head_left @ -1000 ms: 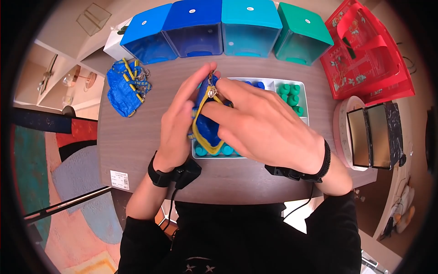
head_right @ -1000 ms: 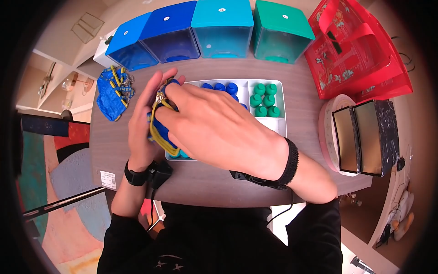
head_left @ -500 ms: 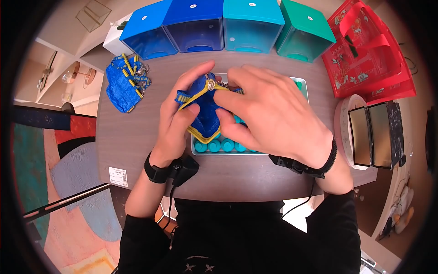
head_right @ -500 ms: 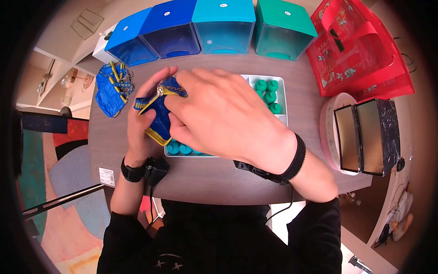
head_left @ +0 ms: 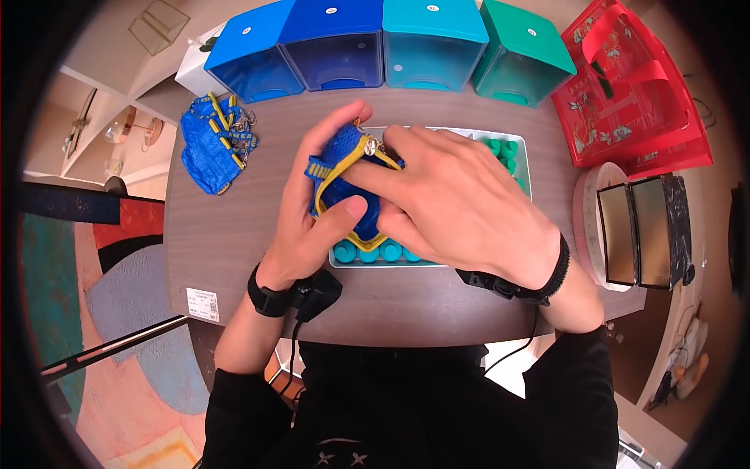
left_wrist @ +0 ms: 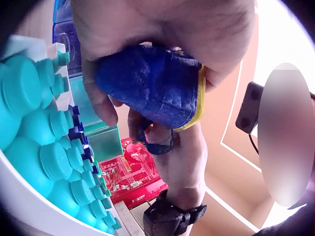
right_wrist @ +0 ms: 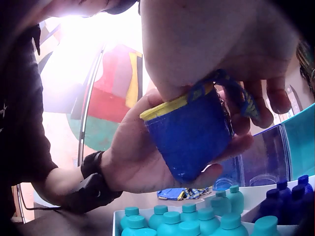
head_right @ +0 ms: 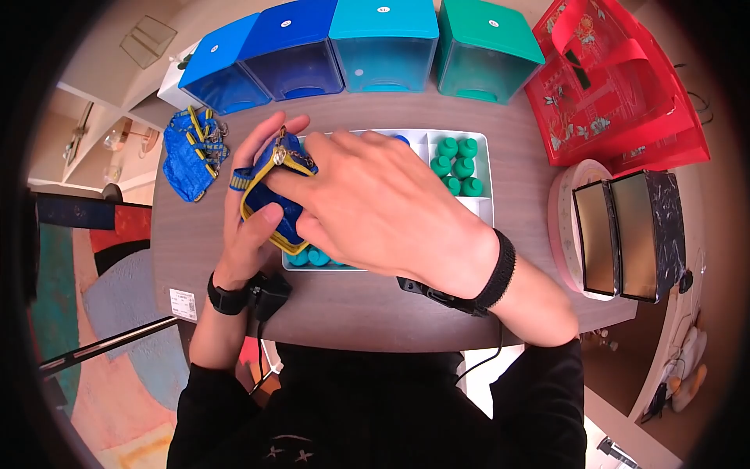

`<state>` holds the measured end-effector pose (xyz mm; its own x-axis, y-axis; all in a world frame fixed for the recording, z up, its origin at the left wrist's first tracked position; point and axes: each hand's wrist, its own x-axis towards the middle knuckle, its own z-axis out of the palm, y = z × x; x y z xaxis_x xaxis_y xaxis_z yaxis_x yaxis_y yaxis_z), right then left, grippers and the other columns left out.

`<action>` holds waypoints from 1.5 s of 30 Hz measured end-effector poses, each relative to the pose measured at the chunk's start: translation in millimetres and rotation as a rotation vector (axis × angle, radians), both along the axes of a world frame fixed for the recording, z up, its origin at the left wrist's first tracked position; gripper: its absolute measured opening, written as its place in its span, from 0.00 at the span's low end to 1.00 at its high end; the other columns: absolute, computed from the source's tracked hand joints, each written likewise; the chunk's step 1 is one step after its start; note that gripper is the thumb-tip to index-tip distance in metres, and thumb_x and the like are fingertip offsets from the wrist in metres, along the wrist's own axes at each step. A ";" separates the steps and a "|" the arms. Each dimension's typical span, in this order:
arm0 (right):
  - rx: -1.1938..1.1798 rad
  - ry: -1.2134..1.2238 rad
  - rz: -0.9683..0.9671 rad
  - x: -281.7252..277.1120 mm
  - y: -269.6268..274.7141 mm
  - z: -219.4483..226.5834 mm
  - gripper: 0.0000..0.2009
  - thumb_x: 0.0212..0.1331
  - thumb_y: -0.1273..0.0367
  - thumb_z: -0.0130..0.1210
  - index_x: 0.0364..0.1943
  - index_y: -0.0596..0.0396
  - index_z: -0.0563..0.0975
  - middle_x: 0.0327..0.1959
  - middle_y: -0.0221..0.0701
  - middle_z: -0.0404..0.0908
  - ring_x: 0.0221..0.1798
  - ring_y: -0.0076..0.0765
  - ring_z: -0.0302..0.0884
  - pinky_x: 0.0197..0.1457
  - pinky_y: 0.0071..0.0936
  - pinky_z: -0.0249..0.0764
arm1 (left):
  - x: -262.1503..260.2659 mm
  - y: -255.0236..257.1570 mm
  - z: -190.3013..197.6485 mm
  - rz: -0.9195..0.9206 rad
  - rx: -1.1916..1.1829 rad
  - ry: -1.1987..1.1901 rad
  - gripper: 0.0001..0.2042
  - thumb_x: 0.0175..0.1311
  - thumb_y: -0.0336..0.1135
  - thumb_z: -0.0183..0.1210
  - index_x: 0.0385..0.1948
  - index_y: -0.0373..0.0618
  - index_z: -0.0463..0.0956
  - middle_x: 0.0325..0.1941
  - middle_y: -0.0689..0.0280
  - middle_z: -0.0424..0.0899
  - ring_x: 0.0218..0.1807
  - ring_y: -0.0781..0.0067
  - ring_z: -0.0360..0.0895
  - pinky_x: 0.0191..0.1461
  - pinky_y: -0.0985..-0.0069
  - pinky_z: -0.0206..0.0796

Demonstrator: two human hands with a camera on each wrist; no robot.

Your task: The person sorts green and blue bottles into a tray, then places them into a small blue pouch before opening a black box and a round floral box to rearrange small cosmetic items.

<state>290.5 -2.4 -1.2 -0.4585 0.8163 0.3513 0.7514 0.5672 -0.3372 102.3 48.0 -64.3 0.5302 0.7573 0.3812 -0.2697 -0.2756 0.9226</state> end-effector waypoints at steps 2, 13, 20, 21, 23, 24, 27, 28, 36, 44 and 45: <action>0.055 0.021 -0.007 -1.0 0.7 -3.2 0.12 0.51 0.68 0.61 0.41 0.50 0.79 0.33 0.38 0.77 0.36 0.46 0.80 0.38 0.42 0.77 | -0.6 1.2 1.1 -0.029 -0.030 -0.001 0.37 0.64 0.47 0.62 0.71 0.38 0.58 0.71 0.52 0.65 0.71 0.63 0.64 0.74 0.66 0.53; 0.192 0.111 -0.090 31.2 13.1 17.8 0.15 0.61 0.72 0.58 0.52 0.53 0.81 0.35 0.37 0.78 0.35 0.44 0.78 0.37 0.34 0.75 | -15.6 18.9 12.5 0.183 -0.391 -0.100 0.34 0.65 0.44 0.57 0.72 0.48 0.57 0.52 0.60 0.76 0.45 0.73 0.78 0.31 0.78 0.74; 0.091 0.012 -0.125 53.8 19.2 20.2 0.14 0.59 0.75 0.60 0.50 0.56 0.81 0.37 0.38 0.79 0.36 0.43 0.81 0.42 0.32 0.78 | -26.7 26.4 0.3 0.236 -0.401 -0.024 0.32 0.67 0.42 0.57 0.72 0.47 0.58 0.54 0.61 0.76 0.49 0.73 0.78 0.37 0.77 0.76; 0.074 -0.001 -0.125 54.6 20.4 19.8 0.14 0.59 0.76 0.60 0.49 0.56 0.81 0.38 0.38 0.79 0.37 0.43 0.81 0.43 0.32 0.79 | -24.2 25.4 -0.1 0.244 -0.382 -0.045 0.32 0.67 0.40 0.58 0.72 0.47 0.58 0.56 0.62 0.75 0.51 0.73 0.78 0.44 0.76 0.76; 0.065 -0.014 -0.135 55.5 22.8 18.7 0.15 0.57 0.77 0.62 0.49 0.56 0.81 0.36 0.38 0.79 0.37 0.45 0.81 0.41 0.33 0.78 | -23.1 27.4 -1.9 0.252 -0.361 -0.068 0.32 0.67 0.39 0.58 0.72 0.47 0.59 0.57 0.62 0.75 0.54 0.73 0.77 0.50 0.76 0.76; 0.026 -0.029 -0.129 55.8 23.8 18.7 0.15 0.55 0.77 0.62 0.48 0.56 0.81 0.36 0.38 0.79 0.37 0.47 0.80 0.41 0.35 0.78 | -23.6 27.9 -3.9 0.239 -0.362 -0.082 0.32 0.66 0.37 0.59 0.72 0.47 0.59 0.58 0.62 0.75 0.56 0.74 0.76 0.56 0.76 0.73; -0.035 -0.028 -0.077 58.0 27.7 10.7 0.14 0.51 0.78 0.64 0.44 0.57 0.80 0.36 0.38 0.80 0.38 0.49 0.80 0.41 0.37 0.77 | -21.4 25.9 -9.5 0.236 -0.373 -0.086 0.32 0.65 0.36 0.60 0.71 0.46 0.60 0.60 0.62 0.74 0.58 0.74 0.75 0.62 0.75 0.69; -0.046 -0.017 -0.029 58.7 29.3 7.3 0.13 0.50 0.78 0.64 0.41 0.58 0.79 0.35 0.38 0.80 0.39 0.50 0.79 0.41 0.38 0.77 | -19.4 25.3 -10.3 0.246 -0.374 -0.082 0.32 0.65 0.35 0.61 0.71 0.45 0.60 0.60 0.62 0.74 0.58 0.75 0.74 0.63 0.75 0.69; -0.386 -0.144 -0.040 64.7 25.6 1.7 0.15 0.43 0.78 0.68 0.36 0.58 0.76 0.36 0.38 0.83 0.41 0.50 0.81 0.43 0.40 0.76 | -13.7 21.3 -12.6 0.276 -0.352 -0.029 0.32 0.64 0.32 0.62 0.71 0.44 0.61 0.61 0.63 0.73 0.58 0.76 0.73 0.63 0.76 0.68; -0.410 -0.282 -0.086 57.5 23.9 -4.7 0.16 0.42 0.79 0.68 0.37 0.59 0.75 0.36 0.40 0.83 0.43 0.53 0.80 0.45 0.41 0.75 | -15.5 21.6 -15.3 0.285 -0.301 0.045 0.33 0.65 0.36 0.58 0.73 0.48 0.57 0.62 0.60 0.72 0.57 0.70 0.77 0.54 0.75 0.75; -0.409 -0.267 -0.092 56.6 23.0 -5.4 0.16 0.42 0.79 0.68 0.36 0.59 0.75 0.37 0.40 0.83 0.44 0.53 0.80 0.46 0.42 0.75 | -15.4 20.7 -16.0 0.284 -0.303 0.046 0.33 0.65 0.36 0.58 0.73 0.48 0.57 0.62 0.60 0.72 0.57 0.70 0.77 0.54 0.75 0.75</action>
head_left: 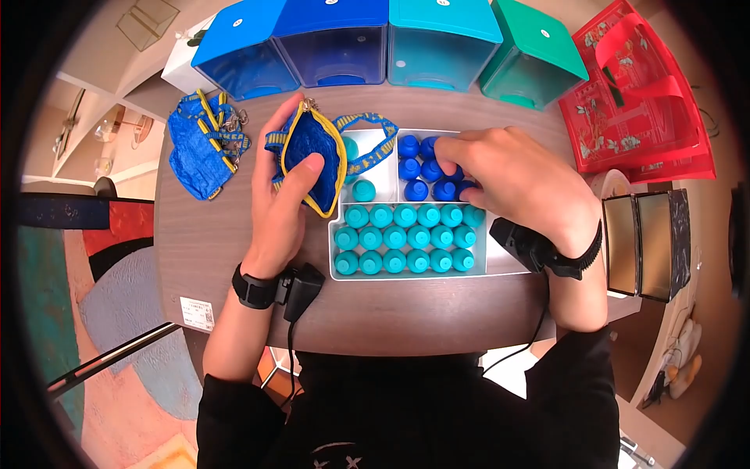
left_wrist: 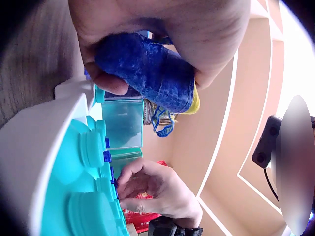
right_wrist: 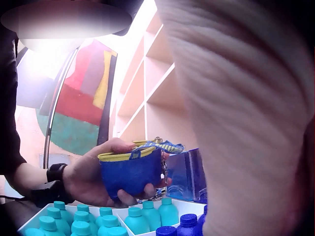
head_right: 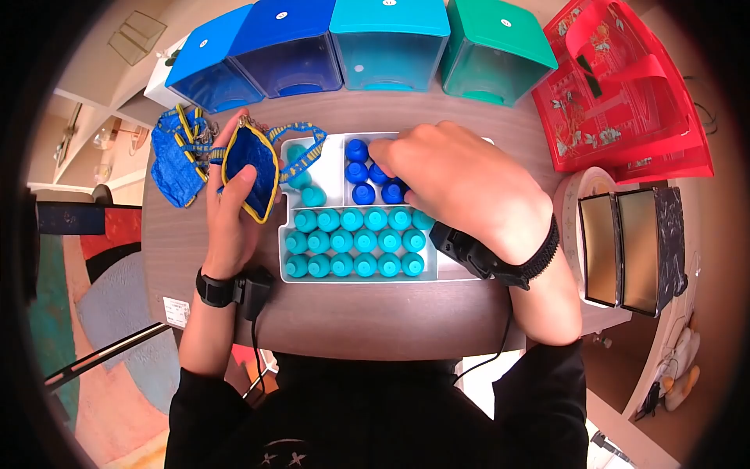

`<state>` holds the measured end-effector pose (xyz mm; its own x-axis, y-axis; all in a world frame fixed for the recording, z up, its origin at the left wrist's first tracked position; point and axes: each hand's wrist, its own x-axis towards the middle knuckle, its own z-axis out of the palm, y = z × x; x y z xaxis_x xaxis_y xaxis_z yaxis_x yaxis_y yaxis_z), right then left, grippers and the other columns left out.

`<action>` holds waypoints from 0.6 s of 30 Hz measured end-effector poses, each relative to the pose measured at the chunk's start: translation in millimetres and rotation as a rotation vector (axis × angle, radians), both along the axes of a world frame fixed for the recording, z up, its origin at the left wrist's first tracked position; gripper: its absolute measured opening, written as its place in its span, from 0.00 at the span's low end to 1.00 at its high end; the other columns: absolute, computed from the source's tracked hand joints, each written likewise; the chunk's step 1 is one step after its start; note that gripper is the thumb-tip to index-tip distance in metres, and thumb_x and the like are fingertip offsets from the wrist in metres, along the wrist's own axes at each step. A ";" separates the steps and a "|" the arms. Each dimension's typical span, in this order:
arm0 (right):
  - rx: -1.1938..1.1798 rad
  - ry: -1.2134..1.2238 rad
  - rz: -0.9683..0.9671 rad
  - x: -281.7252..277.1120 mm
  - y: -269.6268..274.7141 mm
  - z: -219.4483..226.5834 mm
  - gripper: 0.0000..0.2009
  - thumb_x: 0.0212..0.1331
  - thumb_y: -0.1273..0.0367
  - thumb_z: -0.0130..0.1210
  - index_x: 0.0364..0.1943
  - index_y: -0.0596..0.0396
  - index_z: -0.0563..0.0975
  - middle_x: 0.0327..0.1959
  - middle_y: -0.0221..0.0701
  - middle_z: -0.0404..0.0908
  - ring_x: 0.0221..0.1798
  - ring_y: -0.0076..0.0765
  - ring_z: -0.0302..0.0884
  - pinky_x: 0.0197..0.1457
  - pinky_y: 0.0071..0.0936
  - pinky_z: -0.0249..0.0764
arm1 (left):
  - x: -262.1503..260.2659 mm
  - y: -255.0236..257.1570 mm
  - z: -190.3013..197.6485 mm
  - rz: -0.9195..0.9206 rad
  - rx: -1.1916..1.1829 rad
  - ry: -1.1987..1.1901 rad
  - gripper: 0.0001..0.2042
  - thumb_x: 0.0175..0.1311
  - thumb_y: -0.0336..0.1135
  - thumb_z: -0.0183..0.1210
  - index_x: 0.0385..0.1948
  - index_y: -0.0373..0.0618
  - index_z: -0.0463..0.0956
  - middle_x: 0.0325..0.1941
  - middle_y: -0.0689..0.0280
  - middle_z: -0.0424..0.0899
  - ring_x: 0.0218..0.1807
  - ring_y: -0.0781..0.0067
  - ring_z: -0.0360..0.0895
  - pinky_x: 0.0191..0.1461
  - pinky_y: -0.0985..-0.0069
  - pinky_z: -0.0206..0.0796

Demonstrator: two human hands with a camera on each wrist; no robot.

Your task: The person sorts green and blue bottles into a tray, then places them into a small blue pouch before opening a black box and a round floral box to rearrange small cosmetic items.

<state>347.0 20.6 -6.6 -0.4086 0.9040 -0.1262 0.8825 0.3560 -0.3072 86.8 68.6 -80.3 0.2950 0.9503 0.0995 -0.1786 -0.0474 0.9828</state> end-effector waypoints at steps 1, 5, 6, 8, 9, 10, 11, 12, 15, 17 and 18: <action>0.005 0.012 -0.009 -0.6 -0.2 -0.2 0.16 0.42 0.80 0.67 0.36 0.59 0.74 0.37 0.40 0.83 0.44 0.54 0.80 0.46 0.42 0.74 | 0.1 -0.1 -0.8 0.002 0.002 -0.006 0.33 0.65 0.36 0.58 0.73 0.47 0.57 0.62 0.60 0.72 0.57 0.70 0.77 0.54 0.75 0.75; 0.032 0.056 0.007 0.3 0.5 -2.1 0.16 0.42 0.80 0.67 0.35 0.59 0.74 0.37 0.40 0.82 0.44 0.54 0.79 0.46 0.42 0.74 | 1.2 -0.4 0.2 -0.009 -0.017 -0.025 0.33 0.66 0.36 0.58 0.73 0.47 0.57 0.63 0.59 0.72 0.57 0.69 0.77 0.54 0.75 0.75; 0.020 0.063 0.007 0.3 0.7 -1.8 0.16 0.42 0.80 0.67 0.35 0.59 0.74 0.37 0.40 0.82 0.45 0.55 0.79 0.47 0.42 0.74 | 1.0 -0.8 -0.1 -0.010 -0.018 -0.025 0.33 0.66 0.36 0.58 0.73 0.47 0.57 0.63 0.59 0.72 0.57 0.69 0.77 0.54 0.75 0.75; 0.011 0.069 0.008 0.5 1.1 -1.1 0.16 0.42 0.80 0.67 0.35 0.59 0.74 0.37 0.40 0.82 0.45 0.55 0.79 0.47 0.42 0.74 | 1.5 0.3 -0.1 0.012 0.015 -0.007 0.33 0.66 0.36 0.57 0.73 0.48 0.56 0.63 0.60 0.71 0.57 0.69 0.76 0.55 0.74 0.74; 0.012 0.072 0.013 0.8 1.0 -1.2 0.16 0.42 0.80 0.67 0.35 0.59 0.74 0.37 0.40 0.82 0.45 0.55 0.79 0.47 0.42 0.74 | 1.2 0.4 0.9 0.013 0.018 -0.008 0.33 0.66 0.36 0.57 0.73 0.48 0.56 0.63 0.60 0.71 0.57 0.69 0.76 0.55 0.74 0.74; 0.011 0.076 0.018 1.1 0.9 -1.8 0.16 0.42 0.81 0.67 0.35 0.59 0.73 0.37 0.40 0.82 0.45 0.55 0.79 0.47 0.42 0.74 | 1.2 -0.1 1.9 0.002 -0.018 -0.050 0.32 0.65 0.35 0.60 0.72 0.46 0.58 0.62 0.61 0.72 0.58 0.72 0.75 0.59 0.74 0.71; 0.011 0.076 0.019 1.1 1.3 -2.5 0.16 0.42 0.81 0.67 0.35 0.59 0.73 0.37 0.40 0.82 0.45 0.55 0.79 0.47 0.42 0.74 | 1.0 -1.0 2.6 -0.010 -0.055 -0.093 0.32 0.64 0.34 0.62 0.71 0.44 0.60 0.61 0.63 0.72 0.59 0.75 0.73 0.63 0.74 0.68; 0.000 0.065 0.015 1.2 2.0 -3.2 0.15 0.42 0.81 0.67 0.35 0.59 0.73 0.36 0.40 0.82 0.45 0.55 0.79 0.47 0.42 0.74 | 1.1 -1.6 2.9 -0.008 -0.057 -0.093 0.32 0.64 0.34 0.62 0.71 0.44 0.60 0.61 0.63 0.72 0.59 0.75 0.73 0.63 0.74 0.68; -0.004 0.062 0.015 0.4 1.8 -3.4 0.15 0.42 0.80 0.67 0.34 0.59 0.73 0.36 0.40 0.82 0.44 0.55 0.78 0.46 0.42 0.74 | 1.4 -1.0 3.8 -0.027 -0.053 -0.109 0.32 0.65 0.34 0.62 0.71 0.44 0.60 0.61 0.63 0.72 0.59 0.75 0.73 0.63 0.74 0.68; 0.004 0.070 0.019 0.7 2.1 -3.2 0.15 0.42 0.80 0.67 0.34 0.59 0.73 0.36 0.40 0.82 0.44 0.55 0.78 0.46 0.42 0.73 | 0.9 -0.7 2.4 -0.015 -0.033 -0.078 0.32 0.65 0.34 0.62 0.71 0.44 0.60 0.61 0.63 0.73 0.59 0.75 0.73 0.63 0.74 0.68; -0.001 0.071 0.023 1.4 2.6 -3.5 0.15 0.43 0.80 0.67 0.34 0.59 0.73 0.35 0.40 0.82 0.44 0.55 0.78 0.46 0.42 0.73 | 1.0 -0.6 2.4 -0.015 -0.033 -0.078 0.32 0.65 0.34 0.62 0.71 0.44 0.60 0.61 0.63 0.73 0.59 0.75 0.73 0.63 0.74 0.68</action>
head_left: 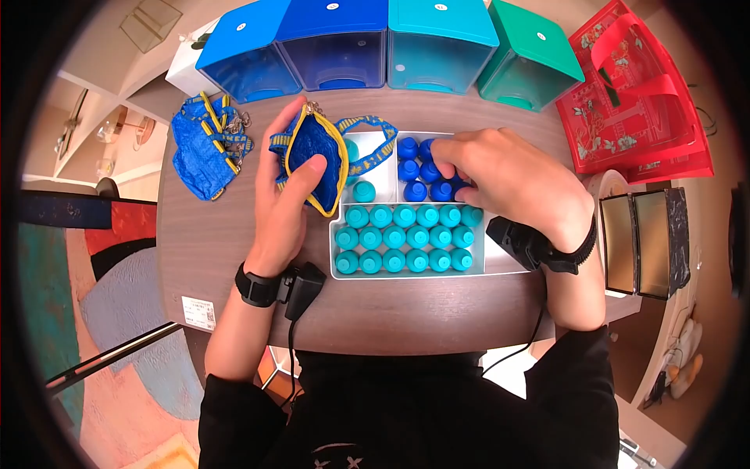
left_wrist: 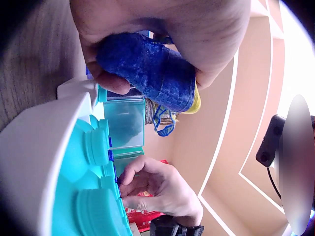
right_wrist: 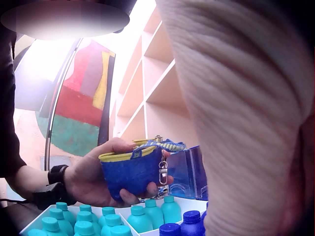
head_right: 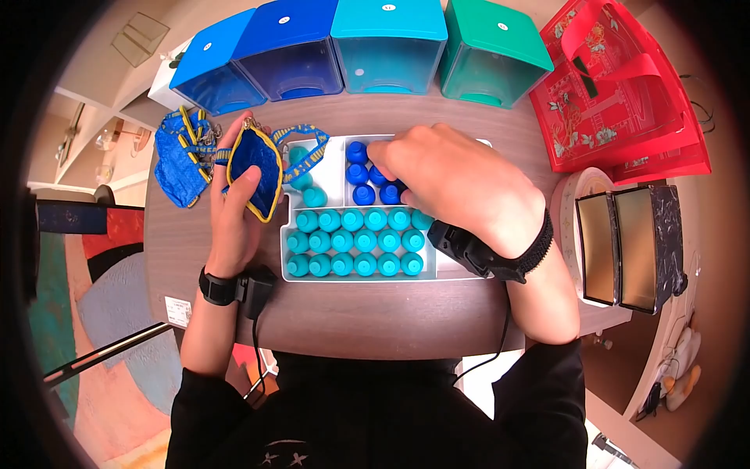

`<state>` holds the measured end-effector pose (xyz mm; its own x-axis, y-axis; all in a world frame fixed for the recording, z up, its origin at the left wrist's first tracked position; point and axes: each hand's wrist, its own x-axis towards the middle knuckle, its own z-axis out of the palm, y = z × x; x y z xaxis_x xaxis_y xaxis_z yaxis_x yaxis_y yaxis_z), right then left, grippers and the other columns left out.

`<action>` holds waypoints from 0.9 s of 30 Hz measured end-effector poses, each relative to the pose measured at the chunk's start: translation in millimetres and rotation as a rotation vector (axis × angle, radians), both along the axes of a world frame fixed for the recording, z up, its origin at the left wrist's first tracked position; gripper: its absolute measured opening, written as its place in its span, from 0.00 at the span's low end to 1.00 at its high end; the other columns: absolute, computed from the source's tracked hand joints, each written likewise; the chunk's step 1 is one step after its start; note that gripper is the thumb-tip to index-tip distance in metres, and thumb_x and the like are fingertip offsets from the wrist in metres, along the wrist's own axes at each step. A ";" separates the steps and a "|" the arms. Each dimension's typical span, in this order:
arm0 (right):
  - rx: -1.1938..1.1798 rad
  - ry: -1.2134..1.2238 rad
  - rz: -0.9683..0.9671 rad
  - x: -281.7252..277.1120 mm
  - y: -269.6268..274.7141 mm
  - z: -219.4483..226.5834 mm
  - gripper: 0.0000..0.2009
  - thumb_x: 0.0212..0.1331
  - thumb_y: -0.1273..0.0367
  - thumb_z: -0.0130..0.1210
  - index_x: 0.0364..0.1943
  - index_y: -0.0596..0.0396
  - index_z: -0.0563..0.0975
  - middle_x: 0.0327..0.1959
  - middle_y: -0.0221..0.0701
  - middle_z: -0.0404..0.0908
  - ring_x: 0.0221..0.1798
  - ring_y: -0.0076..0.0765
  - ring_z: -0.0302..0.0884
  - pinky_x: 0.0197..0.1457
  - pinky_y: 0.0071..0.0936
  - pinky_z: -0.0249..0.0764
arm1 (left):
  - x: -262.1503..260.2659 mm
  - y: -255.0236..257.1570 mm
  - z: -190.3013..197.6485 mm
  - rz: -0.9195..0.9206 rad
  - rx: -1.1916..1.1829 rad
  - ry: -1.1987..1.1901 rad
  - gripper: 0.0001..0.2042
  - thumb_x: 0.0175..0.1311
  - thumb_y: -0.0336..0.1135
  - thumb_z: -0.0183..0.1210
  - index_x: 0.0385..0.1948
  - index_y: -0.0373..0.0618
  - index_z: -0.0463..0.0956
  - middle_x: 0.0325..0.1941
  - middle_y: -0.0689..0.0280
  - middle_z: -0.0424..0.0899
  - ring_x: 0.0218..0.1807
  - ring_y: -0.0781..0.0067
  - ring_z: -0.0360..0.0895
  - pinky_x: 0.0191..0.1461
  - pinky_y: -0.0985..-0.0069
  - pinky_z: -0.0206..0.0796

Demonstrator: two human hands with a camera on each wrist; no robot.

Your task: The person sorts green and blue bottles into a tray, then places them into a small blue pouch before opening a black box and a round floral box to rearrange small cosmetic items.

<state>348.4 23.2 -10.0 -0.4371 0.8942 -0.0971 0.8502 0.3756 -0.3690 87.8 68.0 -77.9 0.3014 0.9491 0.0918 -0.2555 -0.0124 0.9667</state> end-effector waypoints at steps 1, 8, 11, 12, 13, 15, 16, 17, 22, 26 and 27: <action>-0.005 0.002 0.005 0.3 0.0 -0.3 0.15 0.43 0.80 0.67 0.33 0.59 0.72 0.35 0.40 0.82 0.44 0.55 0.78 0.45 0.42 0.73 | 0.1 -0.1 0.0 -0.001 0.003 -0.002 0.32 0.65 0.34 0.62 0.70 0.44 0.60 0.61 0.62 0.73 0.59 0.75 0.73 0.63 0.74 0.68; 0.086 0.021 0.005 -1.5 -2.0 5.0 0.13 0.46 0.78 0.66 0.33 0.59 0.72 0.34 0.41 0.80 0.41 0.56 0.78 0.43 0.43 0.73 | 1.9 -1.6 0.5 0.017 0.034 0.039 0.32 0.66 0.34 0.57 0.72 0.45 0.57 0.60 0.61 0.73 0.57 0.72 0.75 0.59 0.74 0.73; 0.171 0.062 0.005 -10.2 -2.2 8.8 0.11 0.49 0.77 0.65 0.33 0.59 0.72 0.34 0.40 0.79 0.40 0.55 0.77 0.41 0.43 0.73 | 1.1 -1.0 -1.9 0.078 -0.015 -0.004 0.31 0.67 0.37 0.56 0.72 0.47 0.58 0.59 0.63 0.74 0.57 0.72 0.75 0.51 0.73 0.75; 0.208 0.089 0.009 -12.7 -2.5 8.5 0.11 0.50 0.76 0.64 0.34 0.59 0.73 0.34 0.39 0.78 0.39 0.54 0.78 0.41 0.43 0.73 | 0.9 -0.3 -2.1 0.081 -0.013 -0.004 0.31 0.67 0.37 0.56 0.72 0.47 0.58 0.59 0.63 0.74 0.57 0.72 0.75 0.51 0.73 0.75; 0.244 0.116 0.011 -15.1 -2.9 7.6 0.10 0.50 0.76 0.64 0.35 0.59 0.73 0.34 0.39 0.78 0.39 0.54 0.78 0.40 0.42 0.73 | 0.6 0.6 -2.3 0.152 -0.028 -0.050 0.29 0.68 0.38 0.55 0.71 0.49 0.59 0.59 0.64 0.75 0.56 0.73 0.75 0.47 0.72 0.74; 0.236 0.168 0.026 -18.7 -5.3 5.1 0.11 0.51 0.76 0.64 0.36 0.58 0.74 0.36 0.38 0.77 0.40 0.54 0.78 0.41 0.43 0.73 | -3.2 1.6 0.4 0.189 -0.074 -0.171 0.28 0.68 0.38 0.55 0.70 0.51 0.59 0.55 0.63 0.75 0.51 0.72 0.77 0.42 0.71 0.76; 0.236 0.215 0.044 -20.8 -5.1 5.6 0.11 0.51 0.76 0.63 0.37 0.58 0.74 0.37 0.38 0.77 0.41 0.53 0.78 0.42 0.43 0.74 | -3.0 2.9 2.0 0.185 -0.067 -0.180 0.28 0.68 0.38 0.55 0.70 0.51 0.59 0.55 0.63 0.75 0.51 0.72 0.77 0.42 0.71 0.76; 0.269 0.195 0.071 -26.0 -5.8 6.4 0.10 0.50 0.77 0.62 0.37 0.59 0.75 0.38 0.40 0.77 0.42 0.54 0.78 0.43 0.44 0.75 | -2.8 3.7 2.9 0.208 -0.085 -0.205 0.28 0.68 0.38 0.55 0.70 0.52 0.58 0.54 0.63 0.75 0.51 0.72 0.77 0.41 0.71 0.75; 0.270 0.104 0.228 -60.5 4.3 2.0 0.15 0.50 0.79 0.61 0.44 0.56 0.76 0.50 0.37 0.75 0.54 0.50 0.75 0.54 0.42 0.75 | -3.7 4.3 2.4 0.215 -0.101 -0.223 0.28 0.69 0.36 0.54 0.70 0.52 0.58 0.55 0.64 0.75 0.51 0.73 0.77 0.41 0.72 0.76; 0.209 0.031 0.280 -72.1 25.2 -4.6 0.19 0.50 0.79 0.62 0.49 0.54 0.78 0.54 0.38 0.74 0.57 0.50 0.74 0.59 0.43 0.74 | -5.7 8.1 1.6 0.170 -0.067 -0.248 0.26 0.70 0.34 0.54 0.69 0.52 0.61 0.58 0.64 0.74 0.53 0.75 0.77 0.46 0.76 0.77; 0.217 0.026 0.287 -74.3 28.1 -9.9 0.19 0.50 0.79 0.62 0.49 0.54 0.78 0.54 0.38 0.74 0.57 0.50 0.74 0.59 0.43 0.74 | -6.8 7.7 4.1 0.162 -0.088 -0.264 0.26 0.70 0.35 0.56 0.69 0.52 0.63 0.59 0.64 0.74 0.55 0.76 0.76 0.51 0.77 0.75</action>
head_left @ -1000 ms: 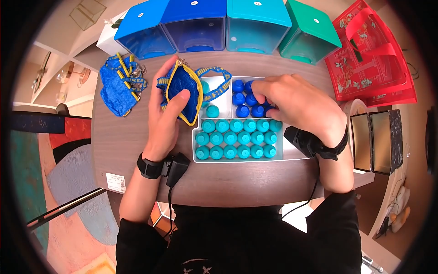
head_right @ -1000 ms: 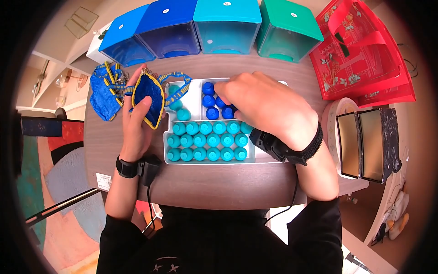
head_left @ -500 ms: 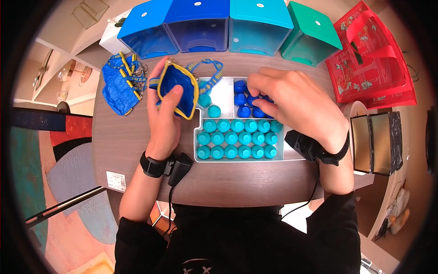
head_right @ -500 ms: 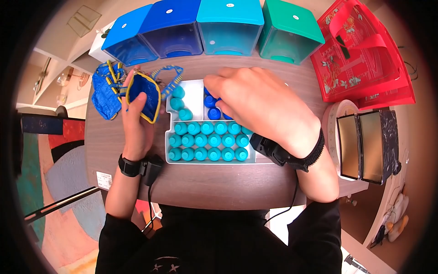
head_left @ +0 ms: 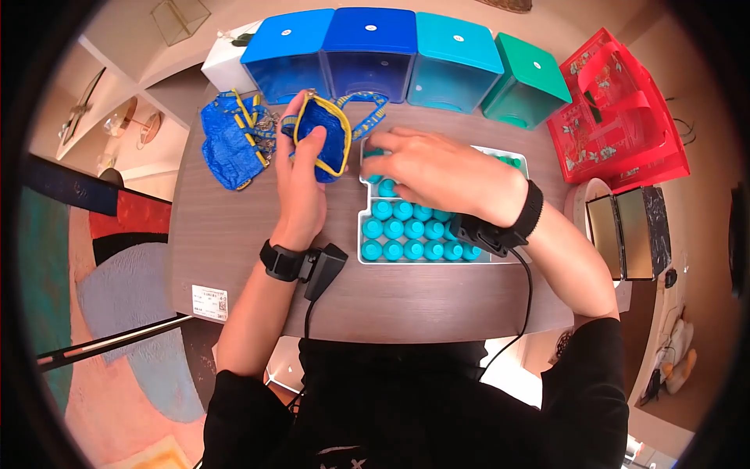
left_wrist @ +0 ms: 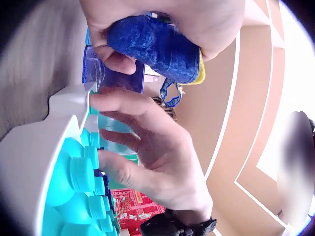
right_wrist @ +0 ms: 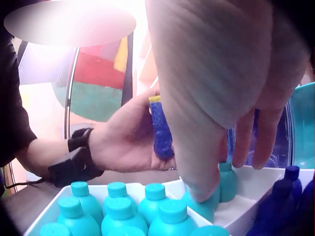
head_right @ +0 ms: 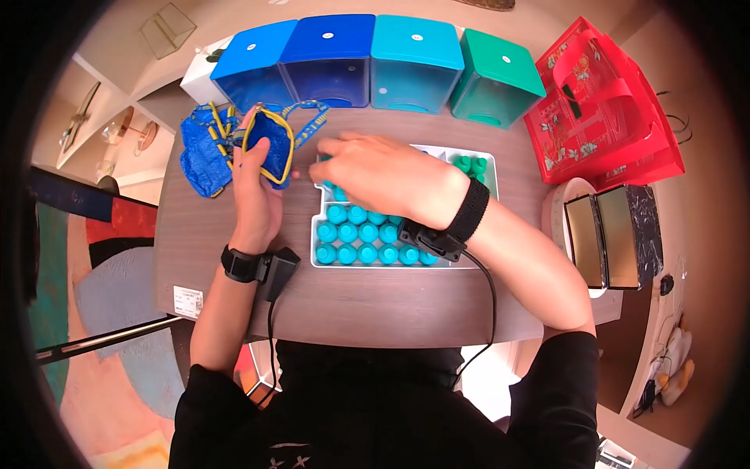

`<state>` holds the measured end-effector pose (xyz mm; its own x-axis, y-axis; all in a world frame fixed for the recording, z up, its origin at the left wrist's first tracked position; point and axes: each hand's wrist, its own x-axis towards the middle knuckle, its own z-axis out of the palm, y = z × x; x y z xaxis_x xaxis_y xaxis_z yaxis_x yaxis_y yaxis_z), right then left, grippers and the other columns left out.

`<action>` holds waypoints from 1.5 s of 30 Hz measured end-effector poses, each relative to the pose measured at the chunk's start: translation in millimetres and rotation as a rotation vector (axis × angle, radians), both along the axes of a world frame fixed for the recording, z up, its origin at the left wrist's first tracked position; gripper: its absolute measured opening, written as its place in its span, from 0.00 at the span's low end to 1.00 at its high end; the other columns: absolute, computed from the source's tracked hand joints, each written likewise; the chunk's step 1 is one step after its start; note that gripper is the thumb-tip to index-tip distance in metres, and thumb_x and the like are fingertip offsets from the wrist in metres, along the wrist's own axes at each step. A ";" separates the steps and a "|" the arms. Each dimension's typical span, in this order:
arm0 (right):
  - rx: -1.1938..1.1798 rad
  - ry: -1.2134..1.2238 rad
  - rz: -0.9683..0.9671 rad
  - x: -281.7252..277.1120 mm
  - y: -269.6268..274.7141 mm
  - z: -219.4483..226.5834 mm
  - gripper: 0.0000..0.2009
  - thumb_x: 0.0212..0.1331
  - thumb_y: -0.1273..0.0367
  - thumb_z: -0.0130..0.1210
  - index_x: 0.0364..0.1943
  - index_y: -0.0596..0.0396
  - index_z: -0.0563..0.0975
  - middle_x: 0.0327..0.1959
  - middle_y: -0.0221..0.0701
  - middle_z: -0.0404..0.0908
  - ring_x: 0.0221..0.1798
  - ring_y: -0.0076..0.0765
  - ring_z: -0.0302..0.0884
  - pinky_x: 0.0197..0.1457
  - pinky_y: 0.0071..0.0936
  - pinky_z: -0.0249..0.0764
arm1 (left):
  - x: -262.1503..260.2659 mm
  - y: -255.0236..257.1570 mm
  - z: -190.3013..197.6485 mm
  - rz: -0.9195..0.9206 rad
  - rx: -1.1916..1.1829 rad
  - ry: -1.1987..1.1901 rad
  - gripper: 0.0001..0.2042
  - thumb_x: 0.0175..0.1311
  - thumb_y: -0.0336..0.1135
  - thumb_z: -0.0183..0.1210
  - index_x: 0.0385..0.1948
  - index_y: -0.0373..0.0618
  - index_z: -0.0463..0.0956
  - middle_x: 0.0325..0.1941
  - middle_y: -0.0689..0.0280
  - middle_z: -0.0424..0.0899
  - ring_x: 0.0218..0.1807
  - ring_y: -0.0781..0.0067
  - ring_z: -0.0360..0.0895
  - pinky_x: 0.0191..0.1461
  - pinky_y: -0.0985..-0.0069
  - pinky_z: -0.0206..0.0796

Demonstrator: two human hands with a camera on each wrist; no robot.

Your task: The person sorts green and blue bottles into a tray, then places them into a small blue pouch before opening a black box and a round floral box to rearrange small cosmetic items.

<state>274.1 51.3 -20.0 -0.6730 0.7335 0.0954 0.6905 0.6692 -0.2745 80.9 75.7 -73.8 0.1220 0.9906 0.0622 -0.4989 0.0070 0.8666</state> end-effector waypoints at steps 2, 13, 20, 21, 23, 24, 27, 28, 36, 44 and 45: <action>0.022 0.015 0.046 -2.2 3.6 -8.8 0.15 0.49 0.79 0.60 0.44 0.56 0.81 0.46 0.39 0.76 0.53 0.50 0.77 0.55 0.43 0.75 | -1.6 3.1 -1.2 0.014 0.004 -0.001 0.26 0.70 0.35 0.56 0.69 0.52 0.63 0.59 0.64 0.74 0.56 0.75 0.76 0.54 0.77 0.74; -0.202 -0.017 0.024 -0.9 14.7 -9.3 0.19 0.48 0.74 0.66 0.48 0.54 0.81 0.51 0.40 0.80 0.58 0.52 0.76 0.61 0.43 0.72 | 0.7 7.3 -10.9 -0.045 0.038 0.038 0.26 0.69 0.36 0.58 0.68 0.48 0.64 0.61 0.63 0.74 0.58 0.74 0.73 0.60 0.76 0.69; -0.242 -0.017 0.037 1.3 13.9 -9.0 0.18 0.52 0.71 0.65 0.49 0.55 0.81 0.53 0.40 0.82 0.59 0.50 0.76 0.61 0.43 0.72 | 3.9 3.2 -12.0 -0.066 0.030 0.088 0.26 0.69 0.36 0.58 0.68 0.47 0.64 0.61 0.61 0.73 0.60 0.72 0.73 0.62 0.75 0.69; -0.262 -0.049 0.022 -0.3 13.0 -6.4 0.17 0.53 0.71 0.65 0.49 0.55 0.81 0.52 0.40 0.82 0.58 0.50 0.77 0.61 0.43 0.72 | 4.3 1.8 -11.8 -0.071 0.031 0.089 0.26 0.69 0.36 0.58 0.68 0.47 0.64 0.61 0.61 0.73 0.60 0.72 0.73 0.62 0.75 0.69; -0.251 -0.069 0.023 -0.4 13.9 -4.5 0.17 0.53 0.71 0.64 0.49 0.55 0.81 0.51 0.39 0.83 0.58 0.50 0.77 0.61 0.43 0.73 | 4.7 0.3 -8.4 -0.081 0.022 0.075 0.26 0.69 0.37 0.58 0.68 0.48 0.64 0.62 0.61 0.73 0.60 0.72 0.73 0.62 0.74 0.69; -0.244 -0.091 0.030 -0.6 14.5 -4.2 0.17 0.53 0.71 0.64 0.49 0.55 0.81 0.50 0.39 0.83 0.57 0.50 0.77 0.60 0.43 0.73 | 4.8 1.4 -8.5 -0.082 0.027 0.076 0.26 0.69 0.37 0.58 0.68 0.48 0.64 0.62 0.61 0.73 0.60 0.72 0.73 0.62 0.74 0.69; -0.229 -0.043 0.045 2.1 14.9 -7.6 0.16 0.54 0.71 0.64 0.48 0.55 0.81 0.50 0.39 0.83 0.57 0.50 0.78 0.59 0.42 0.73 | 2.9 1.1 -11.6 -0.082 0.040 0.069 0.26 0.69 0.37 0.58 0.68 0.48 0.64 0.62 0.61 0.73 0.60 0.72 0.73 0.62 0.75 0.69; -0.230 -0.042 0.051 4.1 13.8 -7.6 0.16 0.54 0.71 0.64 0.48 0.55 0.81 0.50 0.39 0.83 0.57 0.50 0.78 0.59 0.42 0.73 | 3.1 0.8 -11.1 -0.080 0.032 0.066 0.26 0.69 0.37 0.58 0.68 0.48 0.64 0.62 0.61 0.73 0.60 0.72 0.73 0.62 0.74 0.69; -0.092 -0.056 0.028 3.5 6.6 -13.2 0.18 0.51 0.72 0.65 0.48 0.54 0.82 0.47 0.40 0.84 0.55 0.51 0.79 0.58 0.42 0.74 | 4.8 4.0 -12.1 -0.086 0.037 0.104 0.26 0.68 0.38 0.59 0.68 0.48 0.64 0.61 0.61 0.74 0.60 0.72 0.73 0.62 0.74 0.69; -0.074 -0.052 -0.027 5.1 2.7 -4.7 0.18 0.49 0.75 0.64 0.48 0.53 0.82 0.45 0.41 0.83 0.52 0.52 0.79 0.53 0.41 0.76 | 4.9 -0.2 -9.2 -0.101 0.034 0.093 0.26 0.69 0.38 0.58 0.68 0.48 0.64 0.62 0.61 0.73 0.61 0.72 0.73 0.62 0.75 0.69; -0.095 -0.024 -0.046 9.0 -2.4 3.6 0.18 0.48 0.75 0.65 0.47 0.54 0.82 0.45 0.41 0.83 0.52 0.52 0.79 0.53 0.41 0.76 | 4.1 -1.6 -7.8 -0.094 0.028 0.095 0.26 0.69 0.38 0.58 0.68 0.48 0.64 0.62 0.61 0.73 0.61 0.72 0.73 0.62 0.75 0.69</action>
